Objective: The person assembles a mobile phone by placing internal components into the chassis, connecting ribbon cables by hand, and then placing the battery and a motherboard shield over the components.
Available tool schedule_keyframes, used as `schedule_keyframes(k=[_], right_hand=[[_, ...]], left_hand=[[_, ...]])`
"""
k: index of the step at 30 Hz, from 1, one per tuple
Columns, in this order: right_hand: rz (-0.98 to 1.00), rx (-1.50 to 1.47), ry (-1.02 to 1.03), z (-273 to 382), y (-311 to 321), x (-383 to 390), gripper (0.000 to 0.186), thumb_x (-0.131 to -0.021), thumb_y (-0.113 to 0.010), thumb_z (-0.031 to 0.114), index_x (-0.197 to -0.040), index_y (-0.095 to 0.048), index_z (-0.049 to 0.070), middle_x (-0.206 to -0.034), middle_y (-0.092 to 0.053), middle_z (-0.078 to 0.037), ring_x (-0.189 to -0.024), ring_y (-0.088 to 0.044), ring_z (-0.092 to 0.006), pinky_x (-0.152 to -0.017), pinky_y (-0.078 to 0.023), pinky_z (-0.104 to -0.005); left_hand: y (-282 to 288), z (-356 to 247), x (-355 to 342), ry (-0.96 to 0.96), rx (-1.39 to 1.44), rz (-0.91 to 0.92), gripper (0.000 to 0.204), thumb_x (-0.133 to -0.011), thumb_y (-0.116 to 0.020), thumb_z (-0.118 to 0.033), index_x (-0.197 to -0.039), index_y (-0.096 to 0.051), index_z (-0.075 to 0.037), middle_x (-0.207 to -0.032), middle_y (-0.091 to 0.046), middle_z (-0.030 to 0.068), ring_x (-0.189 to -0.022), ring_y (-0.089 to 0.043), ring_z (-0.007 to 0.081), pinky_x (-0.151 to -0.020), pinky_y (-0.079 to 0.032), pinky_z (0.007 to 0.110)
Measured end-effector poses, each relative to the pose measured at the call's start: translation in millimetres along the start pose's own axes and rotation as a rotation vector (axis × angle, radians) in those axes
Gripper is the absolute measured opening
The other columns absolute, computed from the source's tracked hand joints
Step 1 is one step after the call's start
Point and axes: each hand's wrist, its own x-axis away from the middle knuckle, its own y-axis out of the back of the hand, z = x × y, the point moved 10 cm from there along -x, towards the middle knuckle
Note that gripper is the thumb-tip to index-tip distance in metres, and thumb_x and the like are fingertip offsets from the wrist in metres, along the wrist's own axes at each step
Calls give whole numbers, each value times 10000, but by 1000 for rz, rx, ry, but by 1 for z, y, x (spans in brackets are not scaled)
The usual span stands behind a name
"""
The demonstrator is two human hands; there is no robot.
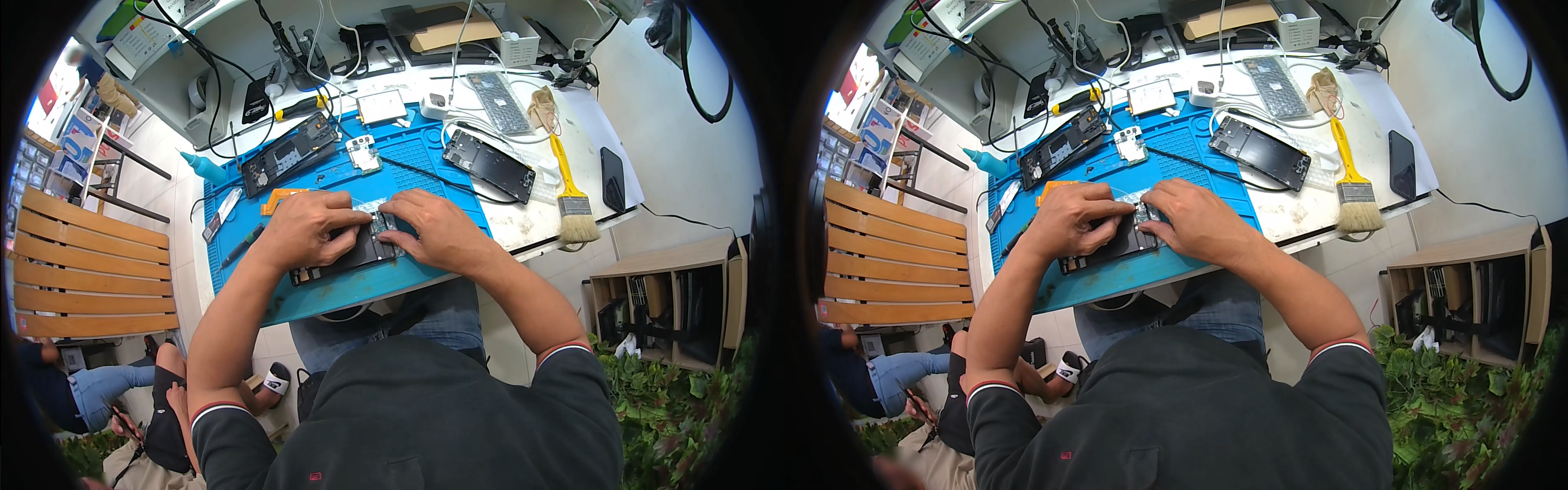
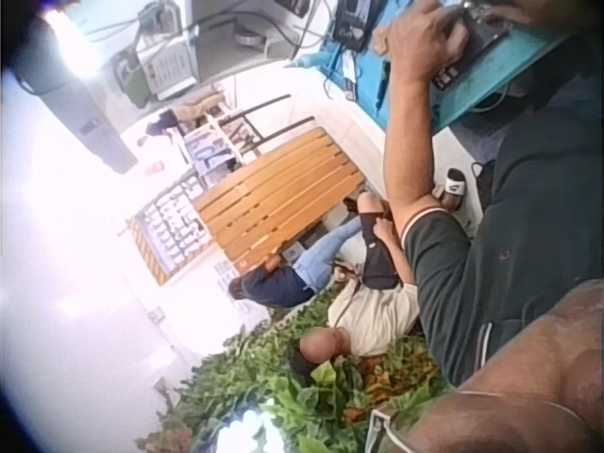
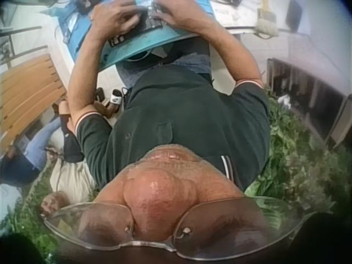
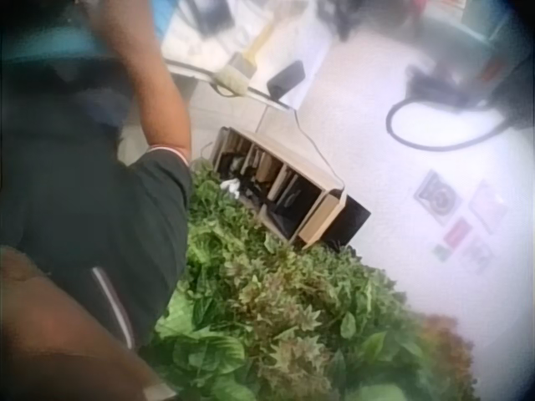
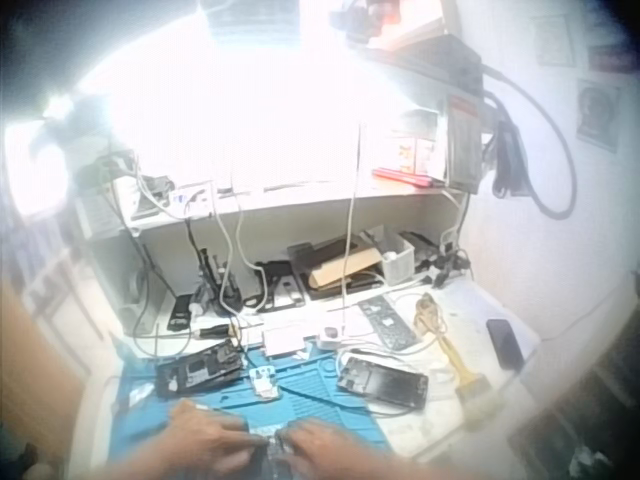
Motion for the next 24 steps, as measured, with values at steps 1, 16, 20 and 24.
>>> schedule_keyframes(k=[1,16,20,24], right_hand=[[0,-1,0,1,1,0,364,-1018,-857,264,-1250,-780,-7,-1187,-772,-181,-1156,-738,-399,-1002,-611,-499],[41,-3,-32,-3,-4,1,353,-1020,-872,275,-1264,-827,24,-1227,-773,-155,-1151,-751,-370,-991,-621,-467],[36,-27,-24,-2,-3,1,317,-1023,-853,239,-1217,-804,-7,-1183,-755,-167,-1140,-738,-385,-997,-612,-481],[22,-35,-20,-1,-3,0,311,-1018,-857,233,-1206,-806,-10,-1172,-759,-167,-1139,-739,-384,-995,-613,-479]], left_hand=[[0,0,1,-7,-5,-4,317,-861,-819,-120,-1157,-920,-171,-876,-743,37,-761,-733,266,-690,-574,406],[-4,-19,-10,-215,-266,107,230,-904,-842,-204,-1132,-838,-175,-947,-698,28,-841,-734,262,-739,-600,436],[-5,-18,-10,-216,-274,114,231,-905,-844,-206,-1135,-838,-179,-951,-699,26,-842,-735,261,-735,-598,433],[-4,-16,-7,-213,-265,106,245,-907,-847,-205,-1150,-842,-176,-947,-706,29,-836,-736,262,-724,-594,432]])
